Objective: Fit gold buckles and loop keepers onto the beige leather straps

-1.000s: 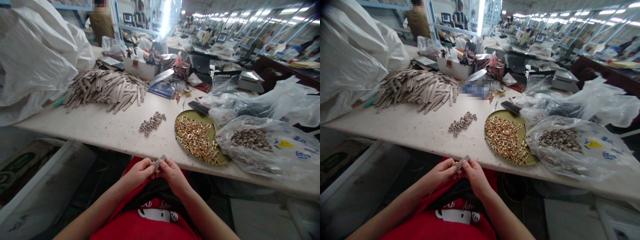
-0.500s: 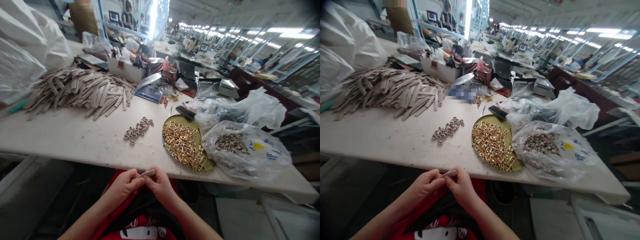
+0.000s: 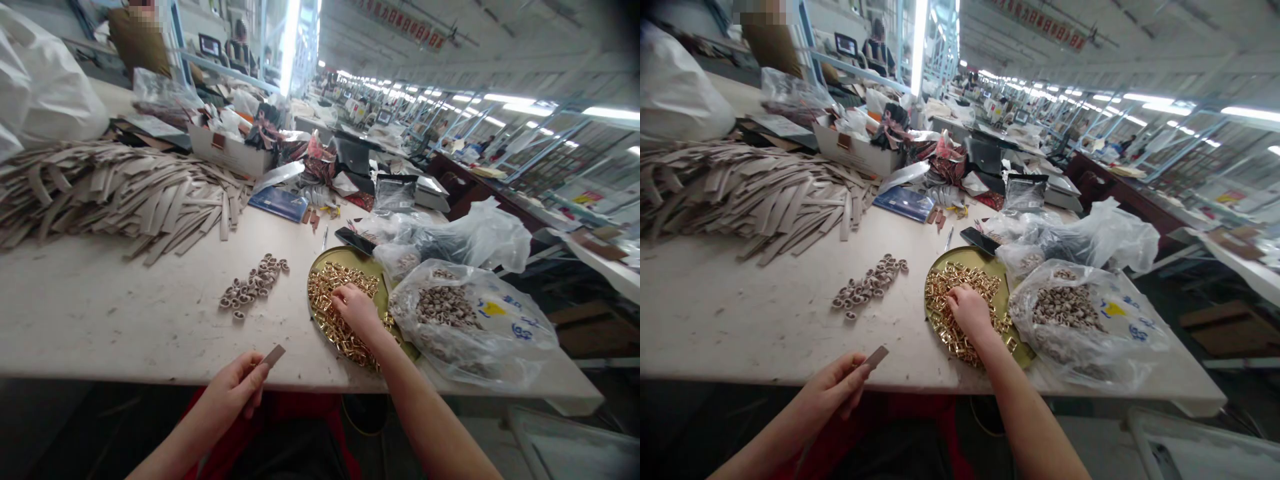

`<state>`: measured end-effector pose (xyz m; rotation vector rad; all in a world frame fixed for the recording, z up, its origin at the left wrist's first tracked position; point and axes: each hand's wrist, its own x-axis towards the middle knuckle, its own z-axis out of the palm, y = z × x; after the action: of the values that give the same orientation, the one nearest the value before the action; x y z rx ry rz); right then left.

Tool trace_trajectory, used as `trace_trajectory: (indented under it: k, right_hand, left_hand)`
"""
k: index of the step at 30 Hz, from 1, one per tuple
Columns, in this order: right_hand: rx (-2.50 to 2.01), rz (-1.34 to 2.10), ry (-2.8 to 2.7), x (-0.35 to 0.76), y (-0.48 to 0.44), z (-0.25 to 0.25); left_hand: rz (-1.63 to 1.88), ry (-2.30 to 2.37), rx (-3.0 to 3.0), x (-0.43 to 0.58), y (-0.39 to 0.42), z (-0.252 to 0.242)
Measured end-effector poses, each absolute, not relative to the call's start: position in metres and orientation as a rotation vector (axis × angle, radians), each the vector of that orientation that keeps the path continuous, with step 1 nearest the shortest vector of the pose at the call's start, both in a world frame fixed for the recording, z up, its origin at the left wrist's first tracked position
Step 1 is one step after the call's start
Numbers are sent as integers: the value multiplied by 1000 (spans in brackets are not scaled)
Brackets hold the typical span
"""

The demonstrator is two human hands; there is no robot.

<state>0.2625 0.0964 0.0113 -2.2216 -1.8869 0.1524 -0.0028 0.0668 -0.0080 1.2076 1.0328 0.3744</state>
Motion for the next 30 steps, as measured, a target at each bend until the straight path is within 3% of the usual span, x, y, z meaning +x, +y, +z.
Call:
trace_trajectory:
  k: [17,21,26,30]
  right_hand:
    - [-2444,-30,-2190,243,70,24]
    - [-2248,-21,-2199,206,75,32]
    - [-1768,337,-2273,132,99,12]
    - [-1761,380,-2214,97,119,-8]
  left_hand:
    - [501,1034,1211,-31,46,-7]
    - [597,1070,1136,-37,41,-2]
    - [700,1107,1079,-44,41,1]
    - [716,1181,1085,-52,45,3]
